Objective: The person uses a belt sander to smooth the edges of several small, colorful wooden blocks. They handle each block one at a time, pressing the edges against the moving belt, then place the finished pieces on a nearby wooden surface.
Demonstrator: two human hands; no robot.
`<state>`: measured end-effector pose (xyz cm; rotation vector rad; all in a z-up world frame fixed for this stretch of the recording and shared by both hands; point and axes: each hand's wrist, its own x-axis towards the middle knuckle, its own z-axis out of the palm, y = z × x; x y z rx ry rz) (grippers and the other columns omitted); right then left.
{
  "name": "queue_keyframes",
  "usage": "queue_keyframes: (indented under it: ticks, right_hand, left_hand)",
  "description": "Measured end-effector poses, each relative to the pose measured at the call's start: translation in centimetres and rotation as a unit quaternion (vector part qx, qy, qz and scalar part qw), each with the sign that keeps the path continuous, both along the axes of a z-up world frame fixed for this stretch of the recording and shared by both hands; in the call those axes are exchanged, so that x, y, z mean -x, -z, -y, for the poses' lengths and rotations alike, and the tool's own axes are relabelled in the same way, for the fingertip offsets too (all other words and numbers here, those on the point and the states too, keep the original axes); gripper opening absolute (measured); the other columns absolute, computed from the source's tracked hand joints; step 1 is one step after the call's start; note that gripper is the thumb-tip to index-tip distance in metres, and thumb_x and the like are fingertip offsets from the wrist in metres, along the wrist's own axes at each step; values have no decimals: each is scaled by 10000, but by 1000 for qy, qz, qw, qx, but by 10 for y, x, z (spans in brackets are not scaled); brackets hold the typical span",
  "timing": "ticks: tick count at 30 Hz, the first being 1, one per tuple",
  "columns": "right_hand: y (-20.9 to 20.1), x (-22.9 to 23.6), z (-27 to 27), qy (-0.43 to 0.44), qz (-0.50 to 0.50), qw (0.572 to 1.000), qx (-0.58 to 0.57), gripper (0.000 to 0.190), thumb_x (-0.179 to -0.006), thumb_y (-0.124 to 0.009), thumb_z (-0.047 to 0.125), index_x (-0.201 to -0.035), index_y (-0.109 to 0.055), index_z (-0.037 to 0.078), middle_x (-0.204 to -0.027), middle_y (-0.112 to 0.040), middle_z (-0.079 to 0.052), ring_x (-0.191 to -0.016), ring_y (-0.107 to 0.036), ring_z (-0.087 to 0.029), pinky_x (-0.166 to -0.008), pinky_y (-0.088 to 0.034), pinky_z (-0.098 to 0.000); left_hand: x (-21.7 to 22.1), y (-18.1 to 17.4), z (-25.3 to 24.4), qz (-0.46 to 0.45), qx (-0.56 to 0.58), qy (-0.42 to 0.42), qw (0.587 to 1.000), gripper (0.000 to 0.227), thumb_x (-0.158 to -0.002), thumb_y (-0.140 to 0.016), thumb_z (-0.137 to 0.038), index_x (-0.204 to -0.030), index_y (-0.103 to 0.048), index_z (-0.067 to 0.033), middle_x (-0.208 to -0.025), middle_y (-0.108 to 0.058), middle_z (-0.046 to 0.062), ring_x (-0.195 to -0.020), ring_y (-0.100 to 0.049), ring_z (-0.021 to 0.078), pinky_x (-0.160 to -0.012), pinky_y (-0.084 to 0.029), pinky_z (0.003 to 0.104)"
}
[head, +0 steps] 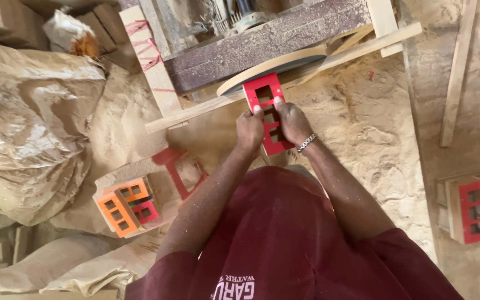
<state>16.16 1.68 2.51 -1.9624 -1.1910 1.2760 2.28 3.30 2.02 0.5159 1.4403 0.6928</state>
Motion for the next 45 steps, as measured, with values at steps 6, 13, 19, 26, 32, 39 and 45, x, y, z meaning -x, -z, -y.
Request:
queue_keyframes:
  ticks: [6, 13, 19, 26, 32, 39, 45]
  right_hand:
    - [-3, -32, -3, 4, 8, 1000, 4, 704, -1043, -330, 632, -960, -689, 31, -798, -734, -107, -729, -728, -235, -700, -595, -382]
    - [9, -71, -4, -10, 31, 999, -29, 708, -1053, -329, 635, -1039, -692, 27, -903, -736, -147, -850, -719, -243, -788, -587, -388]
    - [3, -94, -5, 4, 33, 999, -7, 680, -1052, -326, 624, -1087, -695, 55, -948, -729, -116, -877, -714, -214, -792, -594, -378]
    - [-3, -124, -6, 28, -26, 999, 12, 631, -1066, -357, 603, -1067, -683, 62, -941, -709, -117, -860, -706, -204, -788, -613, -378]
    - [7, -156, -12, 29, -6, 999, 17, 607, -1071, -349, 578, -1117, -680, 72, -983, -723, -82, -903, -716, -192, -801, -612, -368]
    - [-44, -155, 28, -74, -26, 959, -274, 473, -1136, -457, 422, -1198, -662, 1, -1078, -719, -137, -996, -683, -236, -881, -562, -394]
    - [-80, -146, 97, -217, 111, 875, -418, 537, -1040, -569, 485, -1214, -621, -21, -973, -696, -193, -834, -708, -364, -729, -561, -409]
  left_hand:
    - [-35, -6, -6, -49, 10, 44, 998, 393, -1041, -534, -292, -1030, -689, 69, -819, -692, 141, -702, -652, 210, -639, -565, 418]
    - [-68, -13, -12, -90, 30, 87, 992, 410, -1032, -527, -317, -1195, -648, 39, -808, -698, 166, -694, -662, 237, -657, -564, 445]
    - [-97, -6, -14, -83, 25, 106, 991, 439, -1037, -486, -318, -1274, -618, 28, -716, -651, 82, -632, -631, 199, -591, -573, 433]
    - [-128, -6, -15, -90, 1, 114, 989, 419, -1051, -494, -302, -1251, -595, 53, -693, -627, 76, -594, -625, 148, -607, -553, 369]
    - [-159, 11, -19, -14, -2, 67, 998, 396, -1057, -491, -259, -1163, -639, 92, -756, -628, 92, -683, -635, 196, -640, -581, 400]
    - [-132, -26, 21, 176, -249, 96, 948, 371, -1038, -625, -231, -1302, -557, 21, -1146, -668, 122, -1007, -639, 185, -901, -564, 411]
    - [-49, -56, 112, 239, -249, 167, 924, 487, -990, -705, -23, -1426, -489, -9, -1256, -665, 131, -1095, -674, 245, -905, -611, 418]
